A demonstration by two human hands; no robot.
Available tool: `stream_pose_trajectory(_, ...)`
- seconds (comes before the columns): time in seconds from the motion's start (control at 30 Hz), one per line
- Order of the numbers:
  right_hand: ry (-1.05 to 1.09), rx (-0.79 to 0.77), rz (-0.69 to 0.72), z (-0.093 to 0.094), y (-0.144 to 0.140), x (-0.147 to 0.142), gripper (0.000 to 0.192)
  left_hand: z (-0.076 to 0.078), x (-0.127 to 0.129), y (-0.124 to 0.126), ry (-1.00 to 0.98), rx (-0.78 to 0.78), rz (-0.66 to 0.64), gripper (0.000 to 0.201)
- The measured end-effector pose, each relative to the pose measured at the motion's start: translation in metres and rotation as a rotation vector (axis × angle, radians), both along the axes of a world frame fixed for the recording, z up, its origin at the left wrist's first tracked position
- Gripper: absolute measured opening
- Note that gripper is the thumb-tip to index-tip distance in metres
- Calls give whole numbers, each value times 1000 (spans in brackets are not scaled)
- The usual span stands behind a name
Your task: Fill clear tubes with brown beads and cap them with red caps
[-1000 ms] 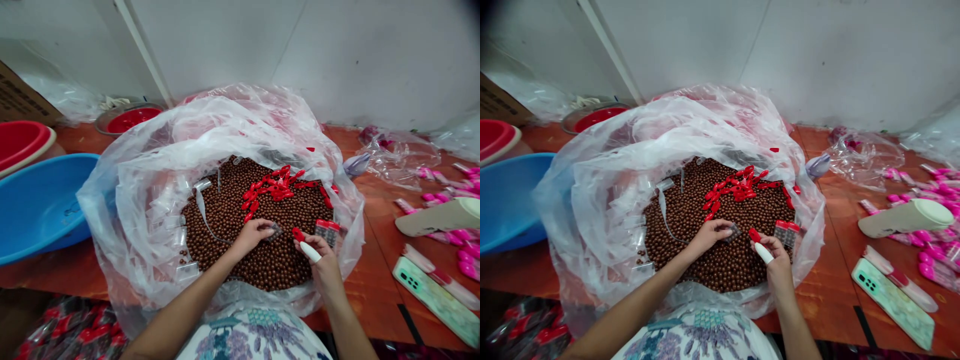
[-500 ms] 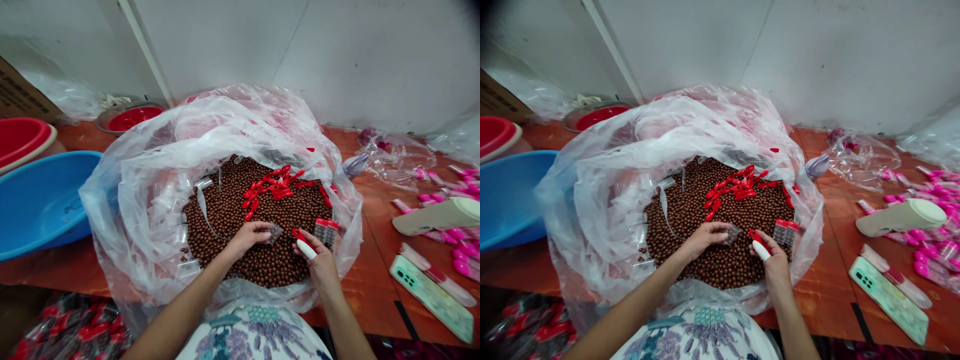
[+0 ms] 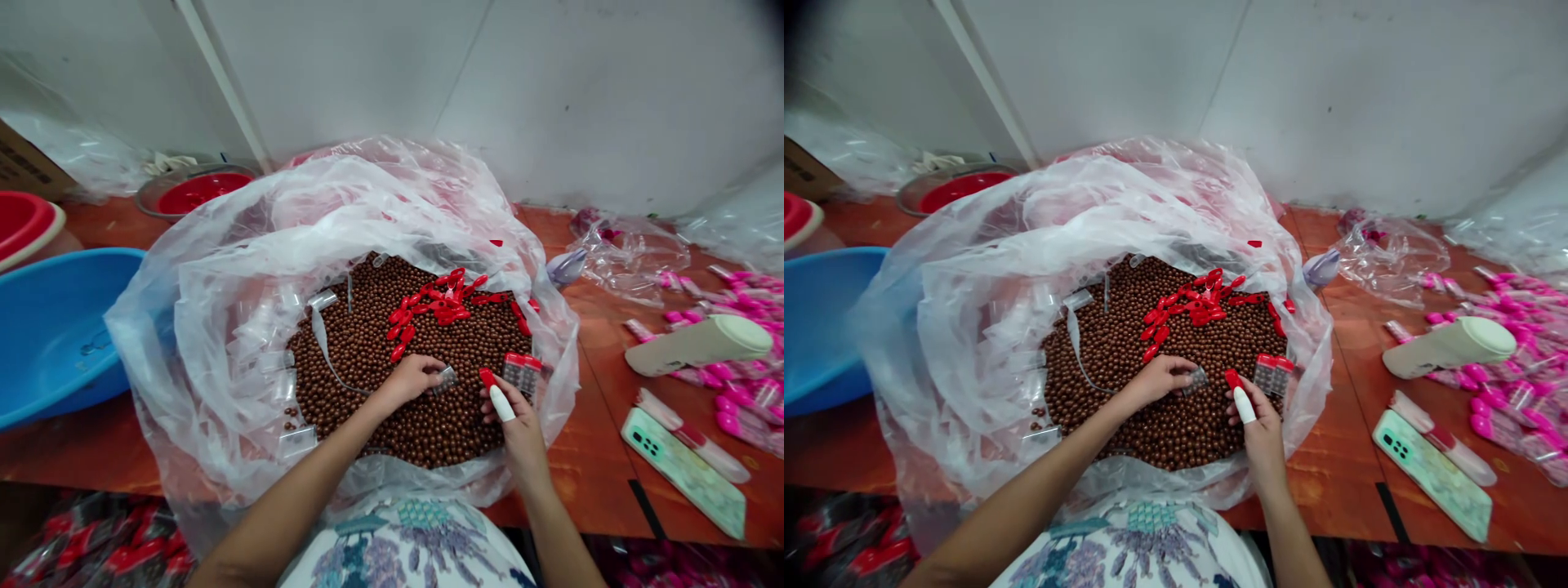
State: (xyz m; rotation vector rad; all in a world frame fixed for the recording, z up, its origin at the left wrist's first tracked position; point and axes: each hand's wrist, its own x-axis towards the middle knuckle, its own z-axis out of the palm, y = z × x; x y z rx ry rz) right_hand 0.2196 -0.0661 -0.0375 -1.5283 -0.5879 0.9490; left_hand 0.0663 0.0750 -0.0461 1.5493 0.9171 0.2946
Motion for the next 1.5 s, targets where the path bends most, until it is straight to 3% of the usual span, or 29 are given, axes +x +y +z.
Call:
stream_pose_trajectory(0.17,7,13,-1,-2,-1,2,50,0,3,-3,-164,-130,46,35)
stream_pose_trajectory(0.5,-98,-49,21,-1,2,5,43,7,1,-11,-372,-409,154,37)
stream_pose_trajectory(0.67,-123,-24,25,10,4,0,47,14,-11,-20,-444,-572,158,47)
stream_pose_trajectory(0.87,-339,103,136,29,13,-16,45,22,-20,-32,-410,-513,155,47)
stream_pose_trajectory(1.03,-547,159,298,24,18,-17,44,23,-23,-36,-425,-512,146,48)
stream_pose_trajectory(1.17,-660,164,320,20,13,-10,42,22,-28,-37,-419,-498,173,47)
stream_pose_trajectory(1.5,-701,190,428,20,6,-12,38,29,-29,-46,-458,-395,189,39)
